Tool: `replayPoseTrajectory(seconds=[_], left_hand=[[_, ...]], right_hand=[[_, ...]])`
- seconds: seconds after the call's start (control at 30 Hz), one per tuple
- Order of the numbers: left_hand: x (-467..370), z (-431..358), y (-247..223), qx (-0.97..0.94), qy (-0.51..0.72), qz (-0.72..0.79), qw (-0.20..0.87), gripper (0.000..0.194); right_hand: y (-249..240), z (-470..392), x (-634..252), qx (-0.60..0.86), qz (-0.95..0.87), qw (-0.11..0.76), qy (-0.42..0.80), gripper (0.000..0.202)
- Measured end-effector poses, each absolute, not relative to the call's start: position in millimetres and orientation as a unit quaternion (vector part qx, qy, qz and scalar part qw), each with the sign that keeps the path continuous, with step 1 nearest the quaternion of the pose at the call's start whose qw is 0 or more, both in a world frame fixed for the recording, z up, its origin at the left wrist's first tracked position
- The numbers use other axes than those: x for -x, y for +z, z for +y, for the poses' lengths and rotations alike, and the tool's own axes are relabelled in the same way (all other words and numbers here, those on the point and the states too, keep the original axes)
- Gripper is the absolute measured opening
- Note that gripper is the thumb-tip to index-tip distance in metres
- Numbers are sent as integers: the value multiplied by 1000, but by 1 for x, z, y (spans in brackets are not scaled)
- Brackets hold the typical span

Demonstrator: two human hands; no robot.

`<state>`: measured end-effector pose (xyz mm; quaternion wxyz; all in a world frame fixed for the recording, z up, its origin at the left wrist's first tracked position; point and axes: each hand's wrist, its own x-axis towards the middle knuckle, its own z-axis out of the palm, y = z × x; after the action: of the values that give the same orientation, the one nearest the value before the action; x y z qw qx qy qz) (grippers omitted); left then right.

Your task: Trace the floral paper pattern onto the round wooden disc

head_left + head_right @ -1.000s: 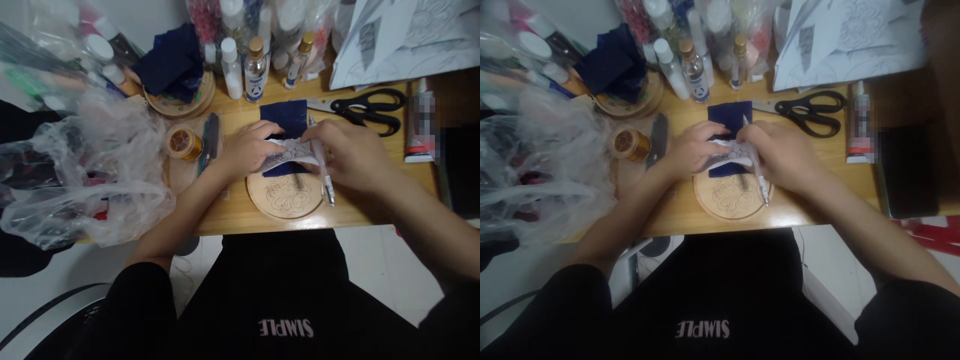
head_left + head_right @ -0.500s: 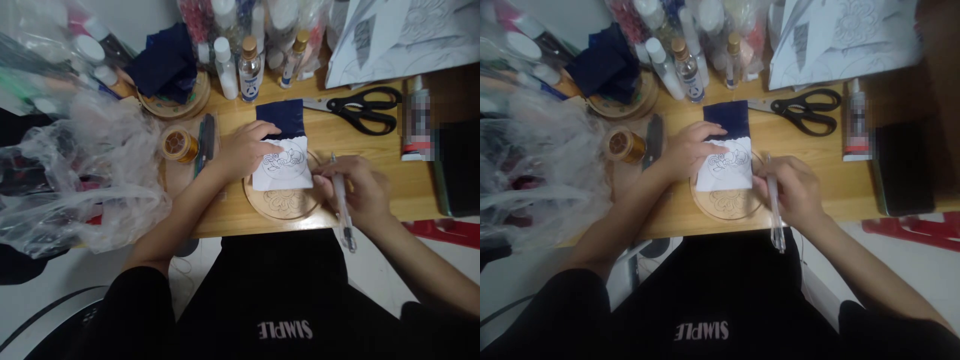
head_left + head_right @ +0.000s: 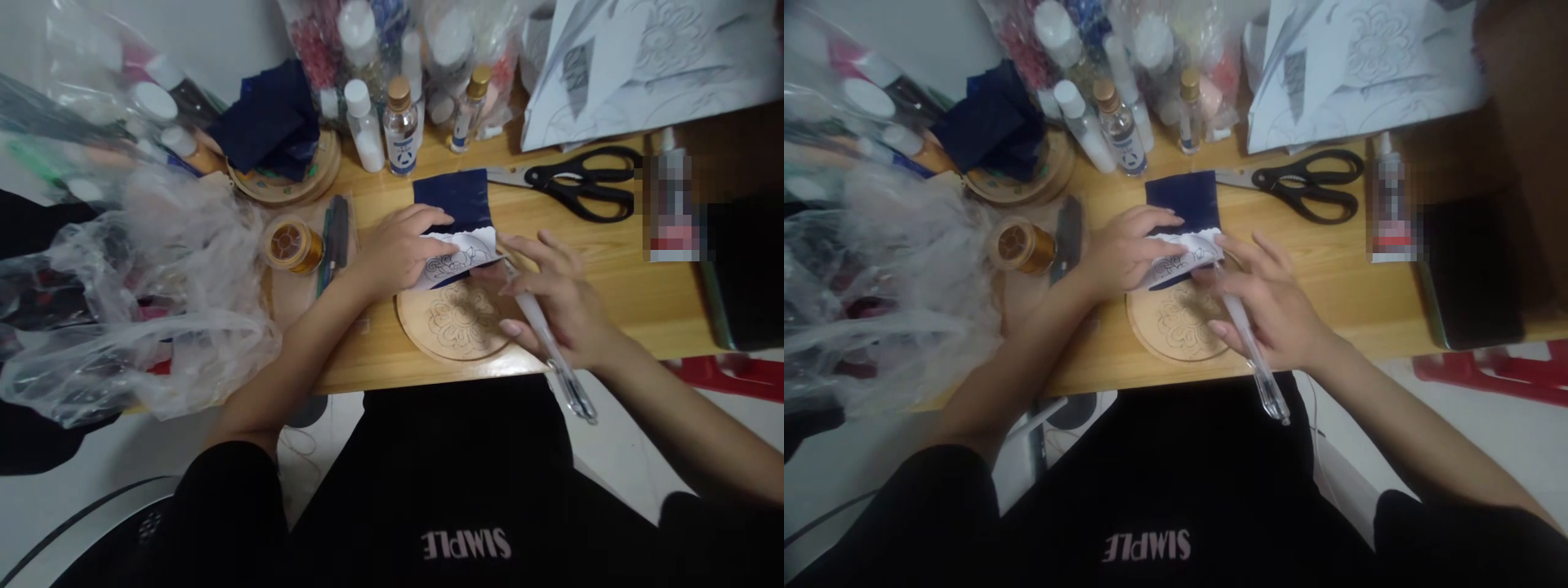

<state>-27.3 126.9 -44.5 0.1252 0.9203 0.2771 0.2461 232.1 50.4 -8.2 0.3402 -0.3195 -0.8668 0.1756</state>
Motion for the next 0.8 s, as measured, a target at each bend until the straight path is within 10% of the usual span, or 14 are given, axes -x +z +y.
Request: replayPoseTrajectory(seconds=[0.23, 0.57, 0.8], left_hand=[[29, 128, -39, -917, 244, 272, 158, 28], [26, 126, -43, -914, 257, 284, 135, 32], [28, 129, -47, -911, 257, 280, 160, 32]], right_hand=[[-1, 75, -229, 270, -864, 337, 259, 48], [-14, 81, -224, 297, -891, 335, -79, 25], [-13, 94, -219, 366, -871, 327, 28, 34]])
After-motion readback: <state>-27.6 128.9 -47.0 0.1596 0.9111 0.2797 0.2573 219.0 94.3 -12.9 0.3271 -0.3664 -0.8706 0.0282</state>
